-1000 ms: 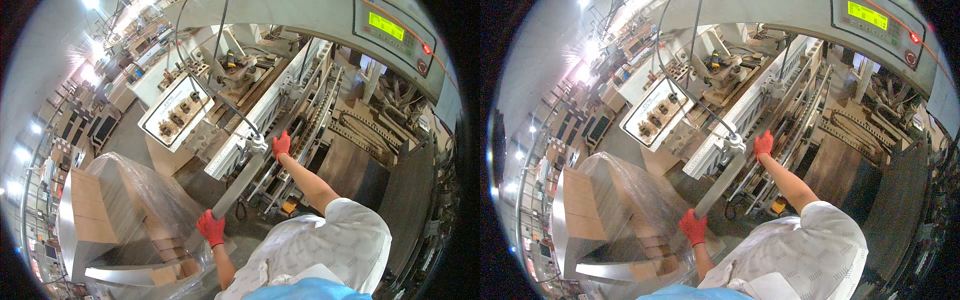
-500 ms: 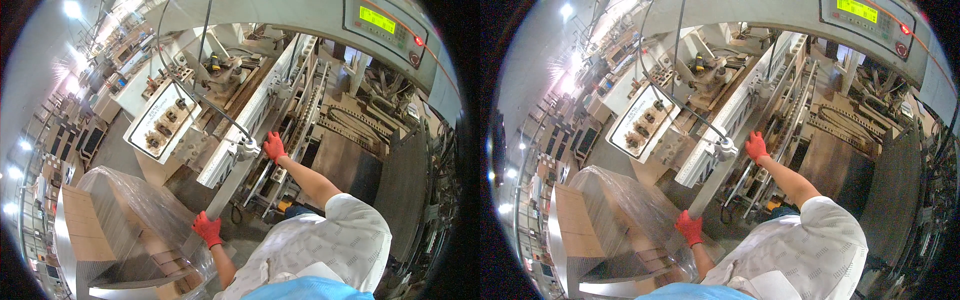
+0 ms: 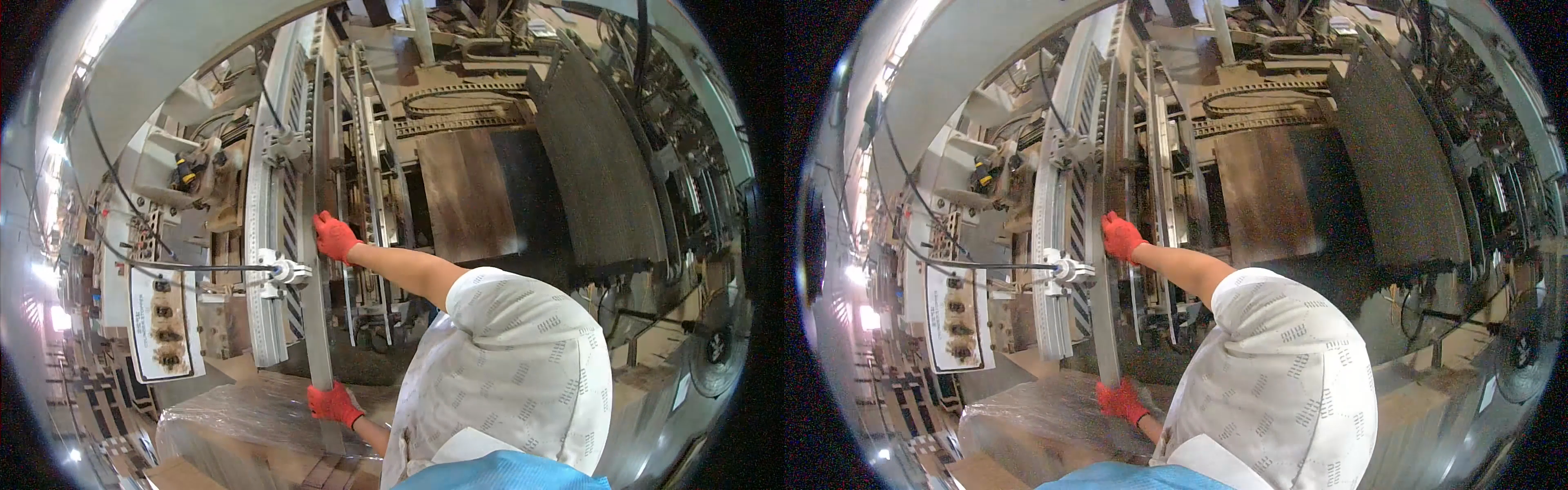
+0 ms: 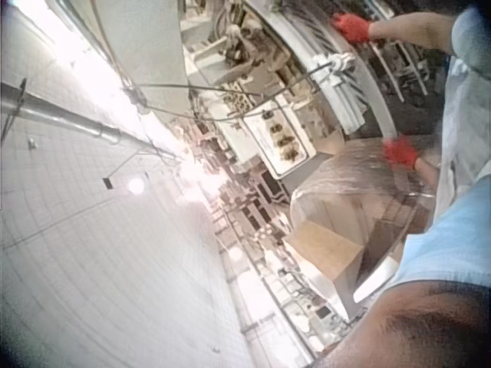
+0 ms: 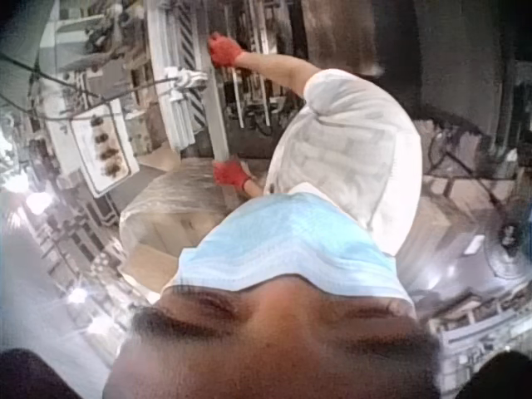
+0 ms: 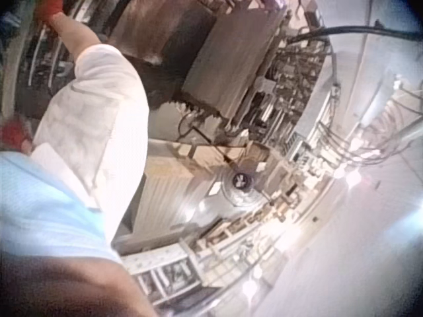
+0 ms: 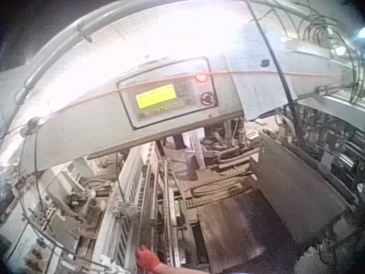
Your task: The person repeatedly picks up wooden strips from a pallet and feeds them one at a time into a woodworking machine.
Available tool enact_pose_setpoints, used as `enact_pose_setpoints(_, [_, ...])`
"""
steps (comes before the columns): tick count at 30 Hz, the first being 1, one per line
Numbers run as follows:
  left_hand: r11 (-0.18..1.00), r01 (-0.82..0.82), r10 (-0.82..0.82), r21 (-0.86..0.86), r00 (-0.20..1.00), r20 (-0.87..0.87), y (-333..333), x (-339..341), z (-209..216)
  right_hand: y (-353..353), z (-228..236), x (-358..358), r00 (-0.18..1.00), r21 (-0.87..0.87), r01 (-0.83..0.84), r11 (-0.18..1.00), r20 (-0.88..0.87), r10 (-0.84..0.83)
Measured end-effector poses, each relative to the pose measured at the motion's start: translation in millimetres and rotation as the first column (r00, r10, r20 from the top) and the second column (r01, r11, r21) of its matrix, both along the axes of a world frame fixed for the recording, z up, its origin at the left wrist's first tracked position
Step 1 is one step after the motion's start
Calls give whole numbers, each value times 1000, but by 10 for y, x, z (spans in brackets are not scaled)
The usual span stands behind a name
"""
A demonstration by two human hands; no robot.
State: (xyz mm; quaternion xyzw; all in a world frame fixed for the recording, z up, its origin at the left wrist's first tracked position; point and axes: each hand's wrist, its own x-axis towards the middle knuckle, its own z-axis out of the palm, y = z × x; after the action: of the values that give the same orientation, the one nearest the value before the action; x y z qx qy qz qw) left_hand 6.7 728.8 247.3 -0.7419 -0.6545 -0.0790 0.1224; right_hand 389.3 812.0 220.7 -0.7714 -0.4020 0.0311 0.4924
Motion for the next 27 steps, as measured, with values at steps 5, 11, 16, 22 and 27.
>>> enact_pose_setpoints(5, [996, -82, 81, -42, 996, -34, -83, -26, 86, 34, 35, -51, 999, -8, -43, 999, -25, 43])
enact_pose_setpoints(11, [993, 88, -98, 78, 986, 135, -150, 378, 432, 168, -199, 210, 998, -152, -69, 986, 1, 70])
enact_pose_setpoints(16, [962, 39, -208, 270, 745, 634, -521, 443, -28, 16, 222, 332, 936, -263, -348, 900, -46, 348])
enact_pose_setpoints(22, [980, -9, 173, -199, -452, 875, -374, 547, -394, -403, 293, 591, 923, -214, -165, 963, 309, 227])
enact_pose_setpoints(27, [929, -42, 186, -369, -807, 561, -217, 359, -442, -509, 260, 615, 948, 20, -285, 958, 155, 279])
